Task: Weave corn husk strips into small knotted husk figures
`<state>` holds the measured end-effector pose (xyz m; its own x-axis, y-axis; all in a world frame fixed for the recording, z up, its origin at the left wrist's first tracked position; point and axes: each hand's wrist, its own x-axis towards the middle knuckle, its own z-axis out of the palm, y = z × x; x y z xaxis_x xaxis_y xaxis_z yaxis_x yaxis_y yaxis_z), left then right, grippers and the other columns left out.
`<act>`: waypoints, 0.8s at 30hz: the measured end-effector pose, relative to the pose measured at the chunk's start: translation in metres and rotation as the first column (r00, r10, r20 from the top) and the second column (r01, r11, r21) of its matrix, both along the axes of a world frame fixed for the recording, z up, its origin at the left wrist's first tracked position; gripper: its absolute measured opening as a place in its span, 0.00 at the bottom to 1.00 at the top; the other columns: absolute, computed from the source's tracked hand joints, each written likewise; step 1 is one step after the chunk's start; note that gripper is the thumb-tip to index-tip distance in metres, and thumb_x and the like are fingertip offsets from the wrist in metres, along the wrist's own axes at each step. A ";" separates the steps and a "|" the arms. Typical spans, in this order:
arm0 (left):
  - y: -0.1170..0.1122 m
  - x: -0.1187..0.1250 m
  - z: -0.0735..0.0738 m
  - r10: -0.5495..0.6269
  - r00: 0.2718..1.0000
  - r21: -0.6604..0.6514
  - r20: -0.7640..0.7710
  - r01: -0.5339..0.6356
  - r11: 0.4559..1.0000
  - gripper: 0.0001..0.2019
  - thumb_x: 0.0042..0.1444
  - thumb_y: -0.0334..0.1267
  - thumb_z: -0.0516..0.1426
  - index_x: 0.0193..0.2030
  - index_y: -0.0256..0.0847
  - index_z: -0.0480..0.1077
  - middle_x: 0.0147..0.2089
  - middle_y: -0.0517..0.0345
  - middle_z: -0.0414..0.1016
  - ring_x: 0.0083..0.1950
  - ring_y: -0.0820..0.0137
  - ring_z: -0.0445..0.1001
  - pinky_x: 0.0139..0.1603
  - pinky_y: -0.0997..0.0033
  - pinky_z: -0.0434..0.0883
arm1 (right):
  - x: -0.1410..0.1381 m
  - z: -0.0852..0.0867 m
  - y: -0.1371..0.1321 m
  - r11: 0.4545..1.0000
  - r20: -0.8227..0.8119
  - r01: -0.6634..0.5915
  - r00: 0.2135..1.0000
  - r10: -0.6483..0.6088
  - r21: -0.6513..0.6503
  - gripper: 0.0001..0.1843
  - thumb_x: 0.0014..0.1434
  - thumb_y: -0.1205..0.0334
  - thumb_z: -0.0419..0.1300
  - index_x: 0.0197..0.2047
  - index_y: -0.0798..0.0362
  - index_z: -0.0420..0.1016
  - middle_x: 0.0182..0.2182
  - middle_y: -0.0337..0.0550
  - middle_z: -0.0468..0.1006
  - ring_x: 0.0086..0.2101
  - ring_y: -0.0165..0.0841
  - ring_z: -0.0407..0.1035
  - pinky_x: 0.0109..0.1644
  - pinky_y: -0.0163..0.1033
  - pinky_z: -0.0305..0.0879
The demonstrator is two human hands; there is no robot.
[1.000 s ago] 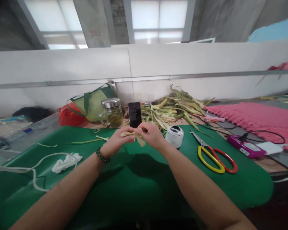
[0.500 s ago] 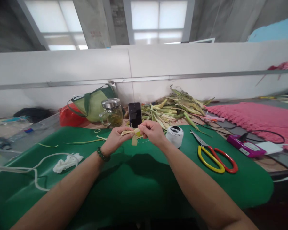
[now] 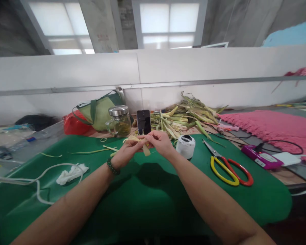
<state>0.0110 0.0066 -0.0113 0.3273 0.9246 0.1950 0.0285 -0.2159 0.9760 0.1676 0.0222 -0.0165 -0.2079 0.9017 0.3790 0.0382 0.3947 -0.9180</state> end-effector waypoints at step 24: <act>0.001 -0.006 -0.001 -0.088 0.982 -0.120 -0.165 0.069 0.990 0.17 0.47 0.51 0.60 0.27 0.38 0.66 0.21 0.66 0.59 0.20 0.80 0.54 0.19 0.78 0.53 | 0.004 0.002 -0.005 0.904 0.331 0.046 0.922 -0.202 0.425 0.11 0.52 0.54 0.61 0.34 0.53 0.74 0.31 0.43 0.76 0.32 0.32 0.68 0.36 0.36 0.61</act>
